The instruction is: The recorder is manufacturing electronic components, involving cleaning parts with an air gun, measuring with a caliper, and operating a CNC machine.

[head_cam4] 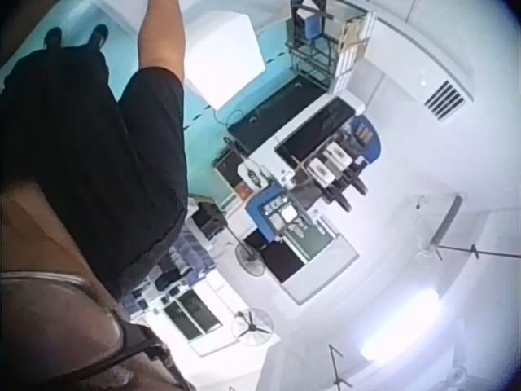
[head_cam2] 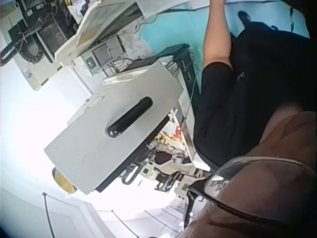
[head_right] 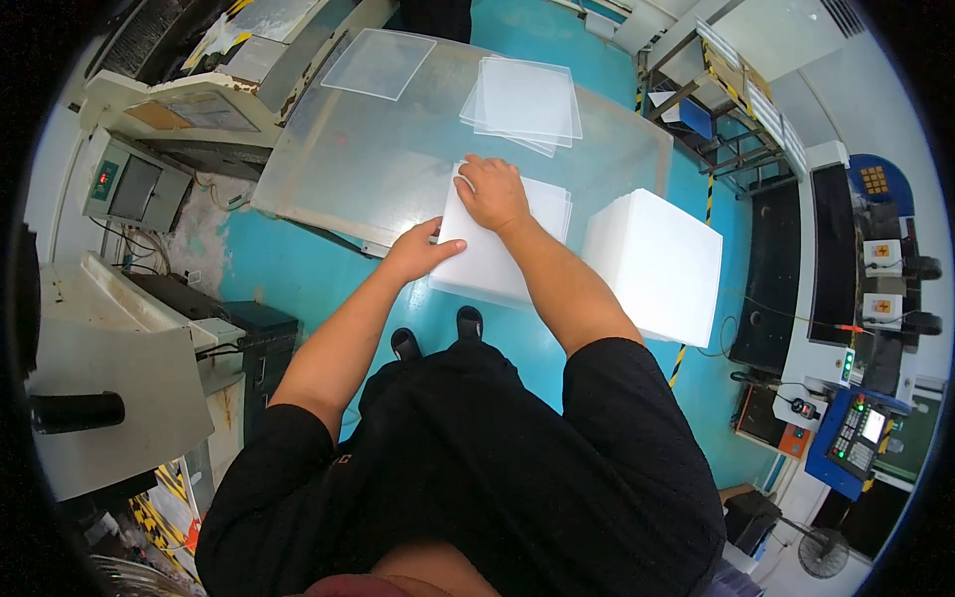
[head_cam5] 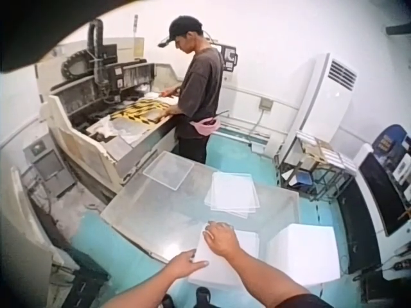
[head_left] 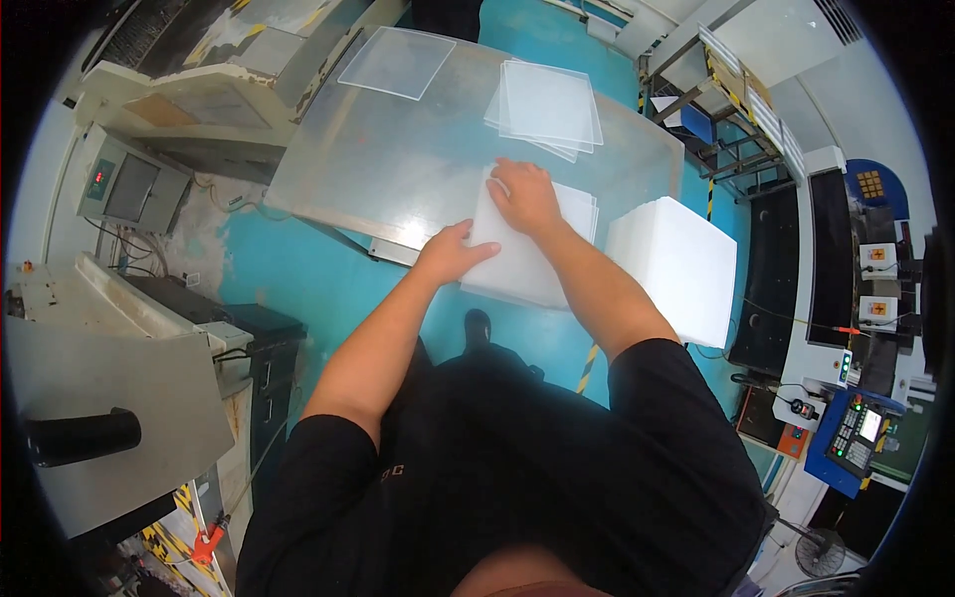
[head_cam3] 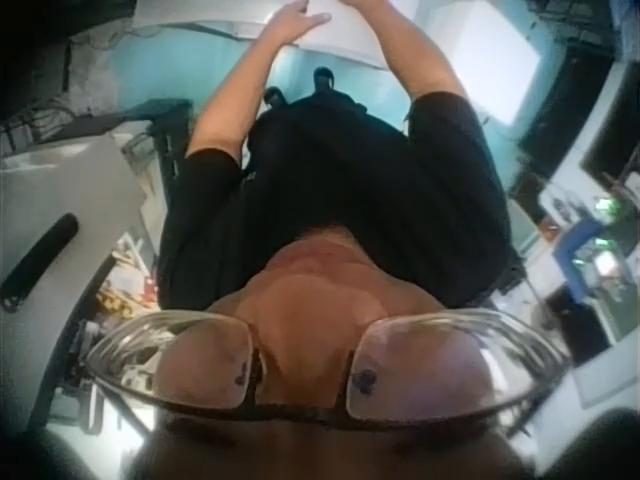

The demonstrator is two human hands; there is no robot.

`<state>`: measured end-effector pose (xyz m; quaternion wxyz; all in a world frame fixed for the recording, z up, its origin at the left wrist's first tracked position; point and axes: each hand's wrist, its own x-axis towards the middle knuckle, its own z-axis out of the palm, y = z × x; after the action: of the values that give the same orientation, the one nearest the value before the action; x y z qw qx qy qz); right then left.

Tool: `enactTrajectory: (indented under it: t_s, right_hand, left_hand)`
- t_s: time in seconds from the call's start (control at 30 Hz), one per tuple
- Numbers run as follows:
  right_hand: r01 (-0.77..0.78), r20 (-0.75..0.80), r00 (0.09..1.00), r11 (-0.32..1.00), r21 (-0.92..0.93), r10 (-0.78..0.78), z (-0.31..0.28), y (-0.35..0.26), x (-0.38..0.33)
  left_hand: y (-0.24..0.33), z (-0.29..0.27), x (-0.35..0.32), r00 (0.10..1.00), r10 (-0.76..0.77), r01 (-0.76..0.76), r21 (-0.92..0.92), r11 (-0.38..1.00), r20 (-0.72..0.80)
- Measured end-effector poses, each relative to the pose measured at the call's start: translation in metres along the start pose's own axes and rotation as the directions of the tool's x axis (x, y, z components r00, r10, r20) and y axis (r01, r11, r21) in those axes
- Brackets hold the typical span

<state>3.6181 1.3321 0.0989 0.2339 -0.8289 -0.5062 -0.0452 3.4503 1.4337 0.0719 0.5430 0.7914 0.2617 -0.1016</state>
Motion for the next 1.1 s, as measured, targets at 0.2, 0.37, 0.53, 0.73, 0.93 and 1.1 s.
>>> enactTrajectory:
  t_s: [0.2, 0.37, 0.53, 0.73, 0.93, 1.1]
  right_hand:
    - [0.054, -0.038, 0.998, 0.993, -0.106, -0.059, 0.002, 0.0, -0.001]
    - [0.106, -0.048, 0.993, 0.988, -0.108, -0.111, -0.002, -0.002, -0.001]
    - [0.041, -0.053, 0.998, 0.994, -0.101, -0.046, -0.006, -0.008, -0.001]
    - [0.091, -0.056, 0.994, 0.994, -0.056, -0.094, -0.001, -0.005, -0.001]
    - [0.12, -0.151, 0.981, 0.993, -0.009, -0.12, 0.003, -0.005, 0.003]
    - [0.197, -0.103, 0.976, 0.979, 0.046, -0.192, 0.003, -0.007, 0.003]
  left_hand:
    - [-0.002, 0.004, 0.0, 0.996, 0.038, -0.034, 0.048, 0.998, -0.076]
    - [-0.004, 0.005, 0.0, 0.994, 0.056, -0.051, 0.054, 0.997, -0.099]
    - [-0.002, 0.002, -0.002, 0.996, 0.042, -0.037, 0.061, 0.997, -0.085]
    - [-0.005, 0.003, -0.003, 0.993, 0.057, -0.053, 0.039, 0.998, -0.101]
    - [0.002, -0.002, -0.008, 0.993, 0.058, -0.053, 0.05, 0.997, -0.099]
    - [-0.004, -0.005, -0.011, 0.996, 0.062, -0.061, 0.016, 0.998, -0.06]
